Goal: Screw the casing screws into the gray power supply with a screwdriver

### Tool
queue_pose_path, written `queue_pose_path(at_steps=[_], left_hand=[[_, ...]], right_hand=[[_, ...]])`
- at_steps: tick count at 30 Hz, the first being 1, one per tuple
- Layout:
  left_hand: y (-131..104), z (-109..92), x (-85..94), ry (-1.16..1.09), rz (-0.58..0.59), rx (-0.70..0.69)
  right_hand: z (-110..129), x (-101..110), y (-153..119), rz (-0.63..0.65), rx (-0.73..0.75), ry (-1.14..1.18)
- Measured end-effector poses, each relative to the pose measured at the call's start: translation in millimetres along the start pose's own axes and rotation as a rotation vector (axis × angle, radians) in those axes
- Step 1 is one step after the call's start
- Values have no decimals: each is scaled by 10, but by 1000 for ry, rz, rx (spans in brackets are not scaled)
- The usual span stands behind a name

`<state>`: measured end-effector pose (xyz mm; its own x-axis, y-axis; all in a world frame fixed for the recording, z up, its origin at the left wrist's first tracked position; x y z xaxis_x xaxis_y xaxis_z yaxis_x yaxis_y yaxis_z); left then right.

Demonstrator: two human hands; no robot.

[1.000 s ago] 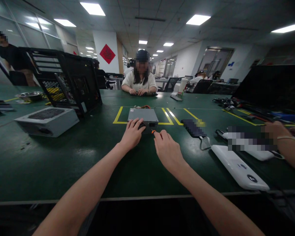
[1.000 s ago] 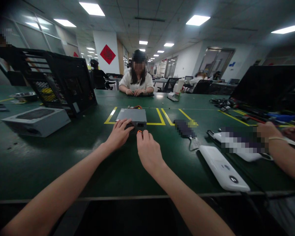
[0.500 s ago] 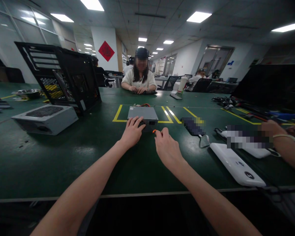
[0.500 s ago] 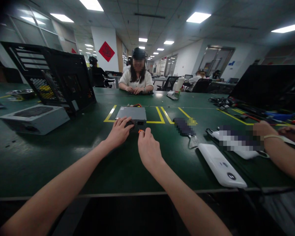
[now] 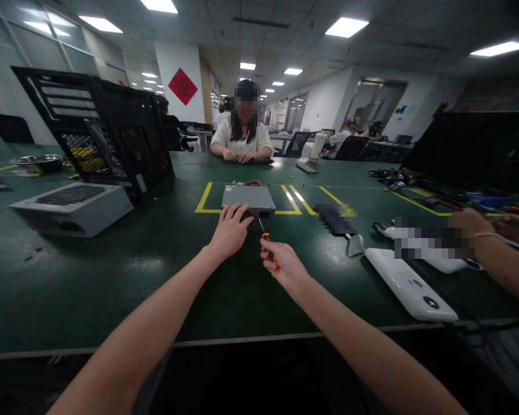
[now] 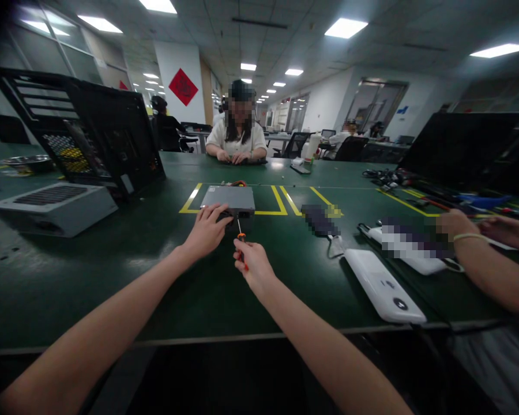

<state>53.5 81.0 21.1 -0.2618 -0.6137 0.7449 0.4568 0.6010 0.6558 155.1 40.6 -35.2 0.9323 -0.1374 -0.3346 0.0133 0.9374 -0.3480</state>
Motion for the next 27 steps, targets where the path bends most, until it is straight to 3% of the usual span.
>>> queue_pose_path(at_steps=[7, 15, 21, 27], left_hand=[[4, 9, -1, -3, 9, 8], [5, -1, 34, -26, 17, 20], [7, 2, 27, -31, 24, 23], [16, 19, -9, -25, 28, 24]], right_hand=[[-83, -190, -94, 79, -201, 256], [-57, -61, -31, 49, -164, 358], [-143, -102, -26, 126, -228, 356], [-120, -86, 13, 78, -169, 392]])
Point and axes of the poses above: each hand's wrist, its own y-axis towards the middle knuckle, its own x-axis out of the back of the hand, z = x × y, the point moved 8 cm from there along y, towards the middle knuckle, and after that the axes turned 1 degree about -z, right-handed, at the moved point
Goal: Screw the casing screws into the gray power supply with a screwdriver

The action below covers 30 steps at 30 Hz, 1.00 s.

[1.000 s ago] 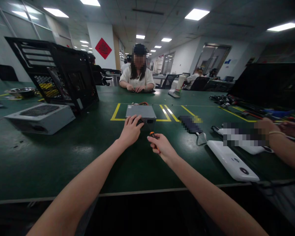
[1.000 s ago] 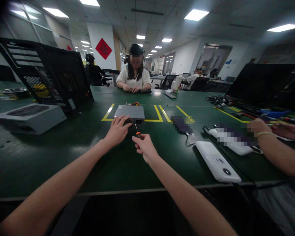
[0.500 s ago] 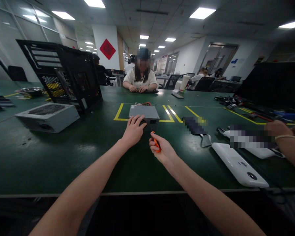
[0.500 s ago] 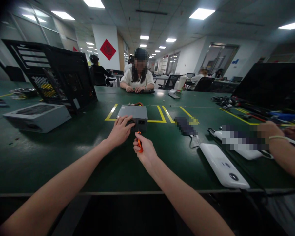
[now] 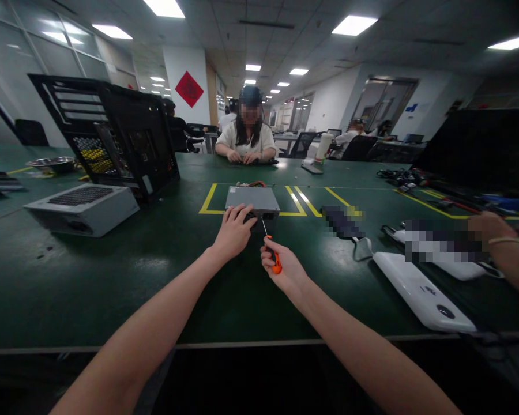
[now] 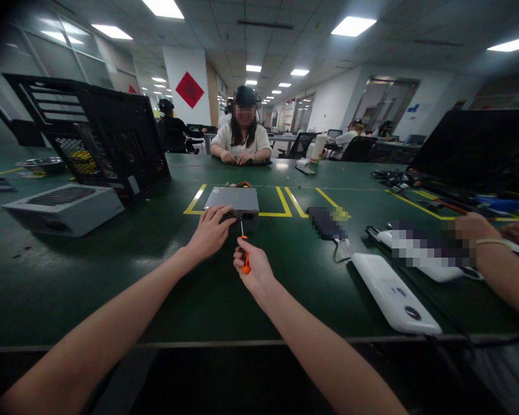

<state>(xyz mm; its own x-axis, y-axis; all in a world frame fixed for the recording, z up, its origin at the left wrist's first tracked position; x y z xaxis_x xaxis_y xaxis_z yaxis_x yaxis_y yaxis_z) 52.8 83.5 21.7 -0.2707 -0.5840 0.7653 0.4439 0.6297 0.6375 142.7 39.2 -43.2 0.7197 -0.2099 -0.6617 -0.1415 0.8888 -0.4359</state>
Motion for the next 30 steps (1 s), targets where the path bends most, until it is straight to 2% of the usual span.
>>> queue_pose_path(at_steps=[5, 12, 18, 24, 30], left_hand=[[0, 4, 2, 1, -7, -2], [-12, -7, 32, -3, -10, -2], [-10, 1, 23, -15, -9, 6], [-8, -1, 18, -8, -6, -2], [-7, -2, 20, -9, -16, 1]], right_hand=[[-67, -30, 1, 47, -63, -39], [-45, -1, 28, 10, -9, -47], [-92, -33, 4, 41, -66, -75], [-9, -4, 4, 5, 13, -29], [-56, -34, -9, 40, -55, -41]])
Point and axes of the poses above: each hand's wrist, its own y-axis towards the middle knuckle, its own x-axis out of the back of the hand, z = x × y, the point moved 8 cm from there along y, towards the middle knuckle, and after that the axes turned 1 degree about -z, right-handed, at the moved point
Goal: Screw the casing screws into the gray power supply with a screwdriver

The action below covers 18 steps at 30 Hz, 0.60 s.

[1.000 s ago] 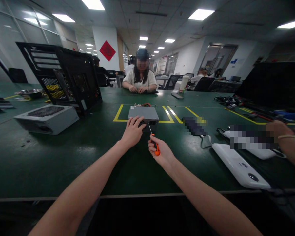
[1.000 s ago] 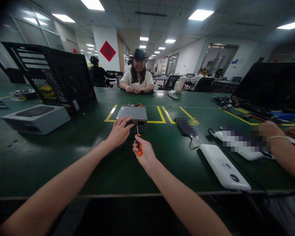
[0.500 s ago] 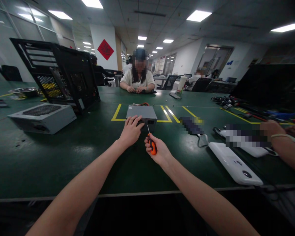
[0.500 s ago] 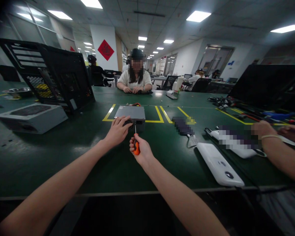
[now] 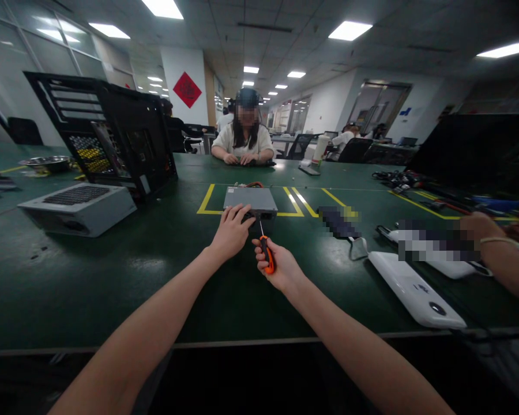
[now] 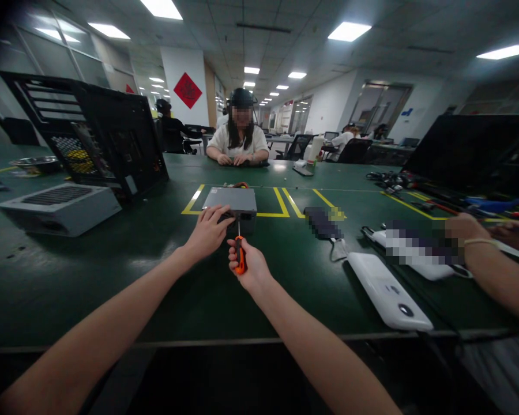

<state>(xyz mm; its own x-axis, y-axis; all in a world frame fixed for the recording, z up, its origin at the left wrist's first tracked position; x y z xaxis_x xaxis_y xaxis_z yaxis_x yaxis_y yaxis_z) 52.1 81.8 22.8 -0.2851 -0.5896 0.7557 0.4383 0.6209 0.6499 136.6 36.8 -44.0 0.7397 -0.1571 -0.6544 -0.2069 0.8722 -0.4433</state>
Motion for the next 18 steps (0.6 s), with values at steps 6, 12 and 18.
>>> queue_pose_path(at_steps=[6, 12, 18], left_hand=[[0, -8, 4, 6, 8, -10], [2, -20, 8, 24, 16, -21], [-1, -18, -1, 28, 20, -26]], right_hand=[[60, 32, -14, -48, 63, 26], [47, 34, -33, -30, 17, 2], [107, 117, -25, -104, 106, -15]])
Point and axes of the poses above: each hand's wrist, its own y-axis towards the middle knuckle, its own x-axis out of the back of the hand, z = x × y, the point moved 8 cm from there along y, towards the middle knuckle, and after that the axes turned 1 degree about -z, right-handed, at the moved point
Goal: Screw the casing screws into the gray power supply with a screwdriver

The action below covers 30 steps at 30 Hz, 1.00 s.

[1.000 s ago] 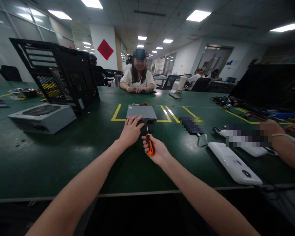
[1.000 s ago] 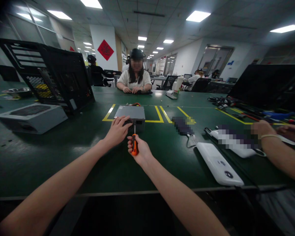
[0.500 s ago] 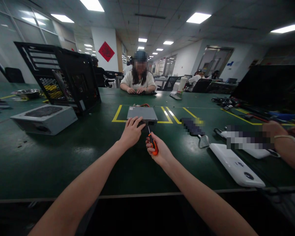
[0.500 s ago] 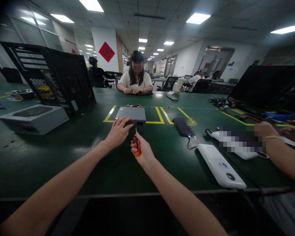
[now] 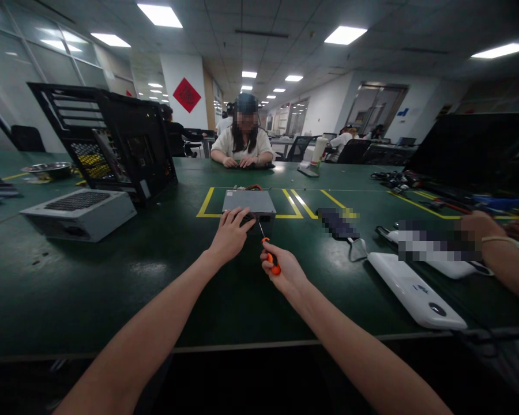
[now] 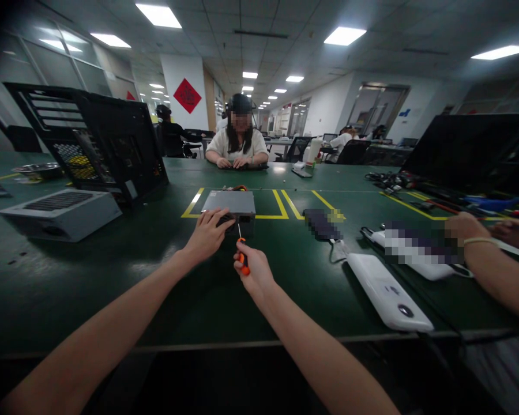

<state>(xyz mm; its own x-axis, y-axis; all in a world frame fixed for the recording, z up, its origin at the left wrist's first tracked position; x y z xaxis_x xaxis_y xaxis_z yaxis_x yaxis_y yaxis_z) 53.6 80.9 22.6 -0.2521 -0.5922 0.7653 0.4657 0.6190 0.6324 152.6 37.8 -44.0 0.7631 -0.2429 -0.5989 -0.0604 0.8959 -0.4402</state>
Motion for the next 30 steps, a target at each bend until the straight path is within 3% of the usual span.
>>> queue_pose_path(at_steps=[4, 10, 15, 30], left_hand=[[-8, 1, -12, 26, 10, -15], [-18, -5, -31, 44, 21, -48], [-25, 0, -30, 48, 15, -65], [-6, 16, -28, 78, 12, -94]], right_hand=[[-52, -1, 3, 28, -51, -29], [-11, 30, 21, -13, 9, -35], [-46, 26, 13, 1, -47, -62], [-35, 29, 32, 4, -11, -47]])
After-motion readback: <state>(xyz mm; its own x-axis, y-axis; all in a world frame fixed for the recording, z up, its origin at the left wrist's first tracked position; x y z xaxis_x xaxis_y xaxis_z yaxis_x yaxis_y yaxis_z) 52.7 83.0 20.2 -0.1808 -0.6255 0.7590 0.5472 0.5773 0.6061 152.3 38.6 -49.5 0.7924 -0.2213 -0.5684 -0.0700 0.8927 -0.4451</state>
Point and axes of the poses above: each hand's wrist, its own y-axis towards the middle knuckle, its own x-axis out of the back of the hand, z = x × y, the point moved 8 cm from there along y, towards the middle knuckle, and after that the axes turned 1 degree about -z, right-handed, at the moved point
